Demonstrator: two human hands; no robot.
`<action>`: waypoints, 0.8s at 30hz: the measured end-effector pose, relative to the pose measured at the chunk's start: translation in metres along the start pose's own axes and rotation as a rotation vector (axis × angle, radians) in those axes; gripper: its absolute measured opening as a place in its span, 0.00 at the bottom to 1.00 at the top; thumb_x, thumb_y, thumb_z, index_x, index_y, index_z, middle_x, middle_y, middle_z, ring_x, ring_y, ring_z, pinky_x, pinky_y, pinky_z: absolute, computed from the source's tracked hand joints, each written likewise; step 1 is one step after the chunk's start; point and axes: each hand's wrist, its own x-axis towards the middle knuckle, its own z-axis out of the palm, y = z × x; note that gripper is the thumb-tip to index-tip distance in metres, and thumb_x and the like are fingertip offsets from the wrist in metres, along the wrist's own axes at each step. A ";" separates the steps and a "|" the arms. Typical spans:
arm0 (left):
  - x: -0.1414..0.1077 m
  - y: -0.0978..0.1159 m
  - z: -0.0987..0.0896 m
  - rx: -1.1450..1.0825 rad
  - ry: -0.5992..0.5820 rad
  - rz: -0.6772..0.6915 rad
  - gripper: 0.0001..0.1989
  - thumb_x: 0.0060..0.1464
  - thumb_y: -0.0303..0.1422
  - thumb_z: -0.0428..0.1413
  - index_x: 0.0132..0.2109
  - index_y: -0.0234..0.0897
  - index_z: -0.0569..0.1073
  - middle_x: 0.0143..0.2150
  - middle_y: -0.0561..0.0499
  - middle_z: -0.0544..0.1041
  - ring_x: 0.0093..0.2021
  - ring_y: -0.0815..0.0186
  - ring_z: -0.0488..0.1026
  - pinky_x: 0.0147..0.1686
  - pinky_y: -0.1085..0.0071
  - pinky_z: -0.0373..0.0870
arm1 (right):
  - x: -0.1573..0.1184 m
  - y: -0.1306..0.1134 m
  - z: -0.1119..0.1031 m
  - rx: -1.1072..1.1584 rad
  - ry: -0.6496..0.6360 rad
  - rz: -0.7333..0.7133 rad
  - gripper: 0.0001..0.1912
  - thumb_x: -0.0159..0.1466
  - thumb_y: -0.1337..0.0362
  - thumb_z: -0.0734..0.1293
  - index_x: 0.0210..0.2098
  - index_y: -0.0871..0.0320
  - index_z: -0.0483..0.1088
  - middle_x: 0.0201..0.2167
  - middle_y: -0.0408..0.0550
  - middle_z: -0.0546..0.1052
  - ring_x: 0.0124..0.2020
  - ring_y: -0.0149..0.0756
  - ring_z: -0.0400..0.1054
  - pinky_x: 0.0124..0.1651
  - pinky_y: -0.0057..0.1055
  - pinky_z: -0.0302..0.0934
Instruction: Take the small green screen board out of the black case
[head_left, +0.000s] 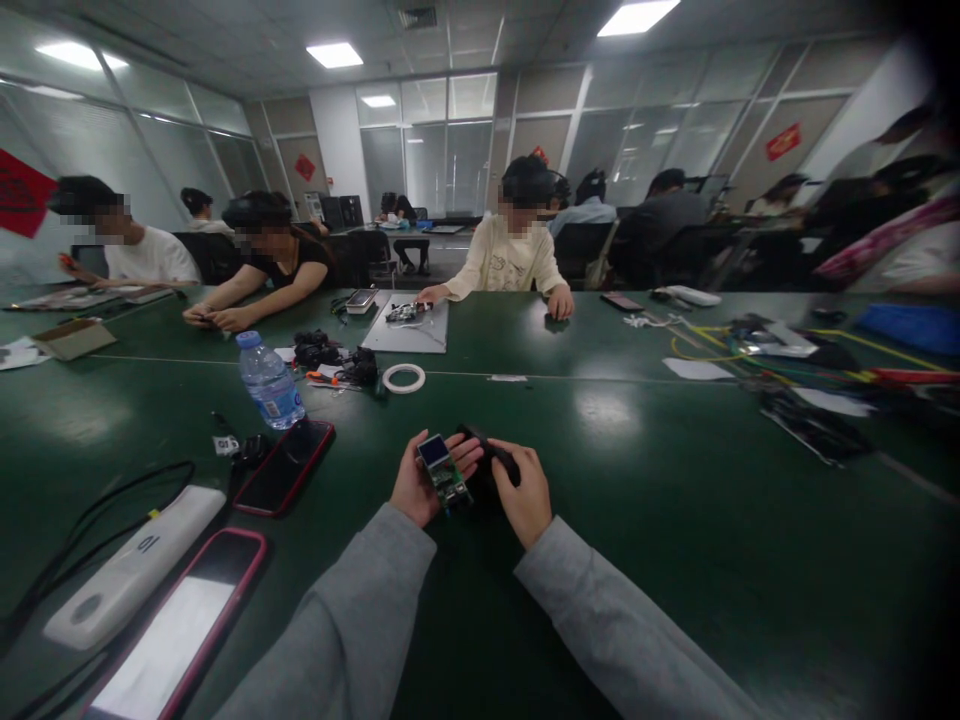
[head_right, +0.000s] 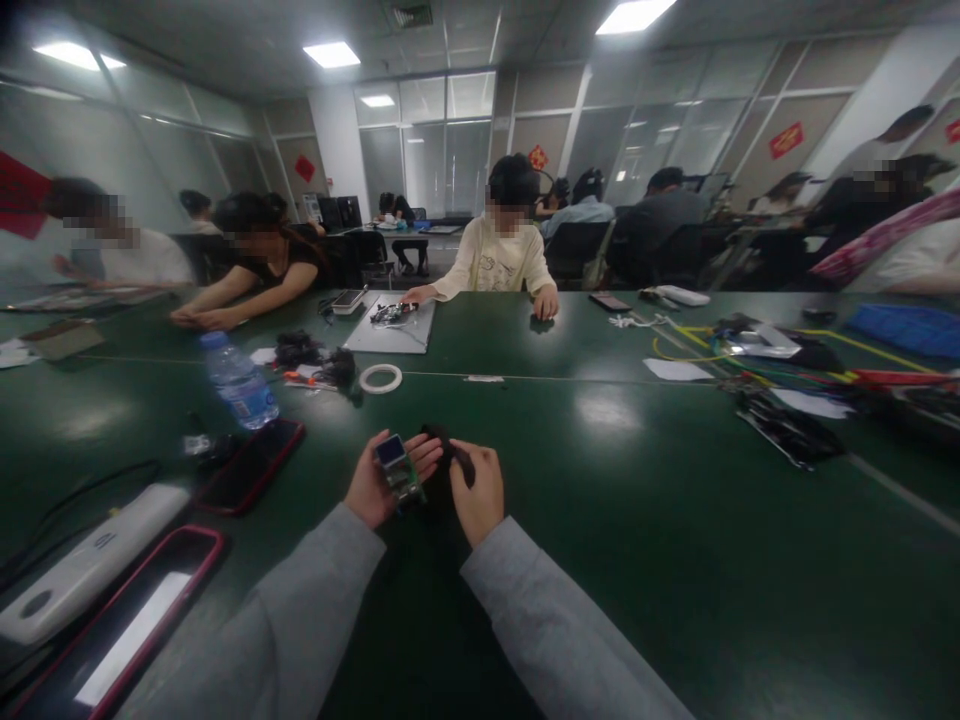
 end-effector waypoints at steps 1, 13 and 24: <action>-0.001 0.000 0.001 -0.002 -0.021 -0.007 0.30 0.54 0.44 0.49 0.56 0.23 0.64 0.54 0.32 0.69 0.53 0.51 0.68 0.51 0.56 0.65 | 0.002 0.001 -0.001 -0.004 0.006 0.023 0.16 0.61 0.60 0.59 0.44 0.58 0.70 0.41 0.51 0.68 0.44 0.37 0.62 0.50 0.38 0.59; -0.002 0.004 0.004 -0.083 0.029 0.062 0.30 0.54 0.44 0.48 0.57 0.23 0.63 0.54 0.33 0.69 0.53 0.54 0.69 0.49 0.62 0.68 | 0.007 0.017 -0.006 -0.108 0.138 0.075 0.19 0.62 0.56 0.56 0.46 0.62 0.66 0.37 0.52 0.69 0.41 0.41 0.61 0.47 0.42 0.56; 0.000 0.005 0.001 -0.115 0.033 0.073 0.31 0.54 0.45 0.49 0.56 0.23 0.63 0.55 0.33 0.69 0.54 0.54 0.68 0.50 0.61 0.67 | 0.018 -0.021 -0.039 -0.352 0.051 -0.337 0.35 0.62 0.51 0.62 0.63 0.58 0.49 0.52 0.55 0.61 0.53 0.46 0.55 0.54 0.47 0.53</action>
